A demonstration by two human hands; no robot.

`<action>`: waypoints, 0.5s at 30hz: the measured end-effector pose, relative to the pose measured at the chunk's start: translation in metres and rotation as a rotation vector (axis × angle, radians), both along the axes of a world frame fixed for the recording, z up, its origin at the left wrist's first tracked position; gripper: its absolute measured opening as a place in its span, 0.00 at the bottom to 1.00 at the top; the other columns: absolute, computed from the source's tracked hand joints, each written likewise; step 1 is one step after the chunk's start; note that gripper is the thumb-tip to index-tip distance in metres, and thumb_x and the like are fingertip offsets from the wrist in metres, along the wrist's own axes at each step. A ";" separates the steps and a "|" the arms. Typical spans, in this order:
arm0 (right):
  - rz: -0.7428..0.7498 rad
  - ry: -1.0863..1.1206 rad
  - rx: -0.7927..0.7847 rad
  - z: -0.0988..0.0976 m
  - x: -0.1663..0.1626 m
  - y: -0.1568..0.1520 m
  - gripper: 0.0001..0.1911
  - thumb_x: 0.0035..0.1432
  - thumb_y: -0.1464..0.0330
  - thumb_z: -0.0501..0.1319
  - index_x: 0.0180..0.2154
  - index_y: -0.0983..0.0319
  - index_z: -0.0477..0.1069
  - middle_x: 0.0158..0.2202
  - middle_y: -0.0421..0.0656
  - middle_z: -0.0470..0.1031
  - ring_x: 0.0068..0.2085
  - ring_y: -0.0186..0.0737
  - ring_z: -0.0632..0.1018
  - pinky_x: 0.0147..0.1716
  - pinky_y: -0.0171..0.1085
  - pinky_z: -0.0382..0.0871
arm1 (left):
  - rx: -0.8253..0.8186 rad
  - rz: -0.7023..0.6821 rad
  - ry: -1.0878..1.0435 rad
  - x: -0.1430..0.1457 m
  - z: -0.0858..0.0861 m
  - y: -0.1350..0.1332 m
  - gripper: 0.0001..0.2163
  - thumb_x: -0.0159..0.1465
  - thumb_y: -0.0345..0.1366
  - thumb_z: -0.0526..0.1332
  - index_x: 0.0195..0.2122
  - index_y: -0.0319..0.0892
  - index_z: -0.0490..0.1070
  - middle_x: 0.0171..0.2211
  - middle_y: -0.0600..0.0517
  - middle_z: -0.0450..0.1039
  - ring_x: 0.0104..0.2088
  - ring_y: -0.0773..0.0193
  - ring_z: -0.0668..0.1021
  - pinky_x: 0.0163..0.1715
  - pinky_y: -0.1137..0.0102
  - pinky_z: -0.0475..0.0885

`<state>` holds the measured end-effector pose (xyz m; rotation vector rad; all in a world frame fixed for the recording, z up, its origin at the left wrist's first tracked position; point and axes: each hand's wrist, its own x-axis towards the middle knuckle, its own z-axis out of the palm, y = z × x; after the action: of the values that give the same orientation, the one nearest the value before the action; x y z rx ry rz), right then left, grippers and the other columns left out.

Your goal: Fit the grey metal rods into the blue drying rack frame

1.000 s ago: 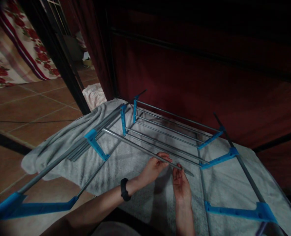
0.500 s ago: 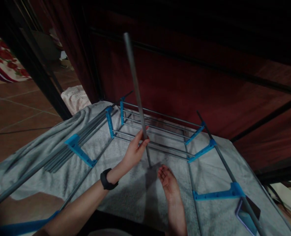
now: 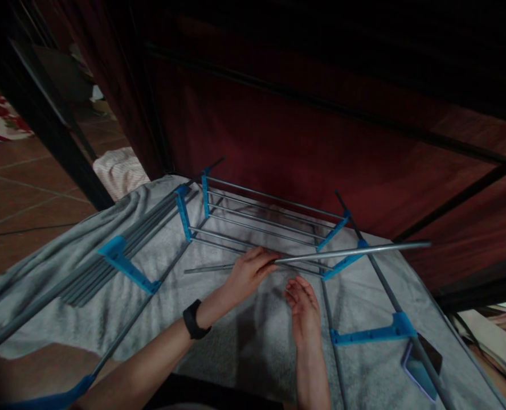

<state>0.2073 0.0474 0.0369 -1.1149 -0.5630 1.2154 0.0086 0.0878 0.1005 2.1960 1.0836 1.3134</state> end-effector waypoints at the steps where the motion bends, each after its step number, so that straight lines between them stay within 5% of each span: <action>1: -0.008 -0.017 0.019 0.003 0.000 -0.001 0.21 0.47 0.59 0.81 0.44 0.54 0.83 0.43 0.40 0.86 0.43 0.40 0.83 0.45 0.40 0.80 | -0.003 0.009 0.055 -0.001 -0.009 0.000 0.13 0.78 0.39 0.60 0.59 0.46 0.79 0.46 0.46 0.81 0.49 0.55 0.82 0.51 0.61 0.79; 8: -0.023 0.035 0.075 0.001 -0.003 0.004 0.21 0.49 0.60 0.80 0.46 0.50 0.83 0.46 0.38 0.86 0.45 0.40 0.84 0.50 0.42 0.81 | -0.063 0.046 0.403 -0.014 -0.055 -0.005 0.12 0.75 0.32 0.63 0.58 0.45 0.79 0.48 0.47 0.81 0.50 0.55 0.82 0.53 0.61 0.77; 15: -0.096 0.081 -0.017 -0.053 0.006 0.012 0.11 0.52 0.59 0.79 0.31 0.53 0.80 0.43 0.39 0.86 0.49 0.41 0.84 0.52 0.42 0.82 | -0.082 -0.001 0.620 -0.025 -0.079 -0.007 0.16 0.76 0.27 0.58 0.60 0.43 0.78 0.50 0.45 0.81 0.51 0.54 0.82 0.56 0.58 0.76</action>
<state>0.2132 0.0597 -0.0162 -1.0896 -0.4333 1.1790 -0.0160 0.0808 0.0212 2.6051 1.3059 0.5653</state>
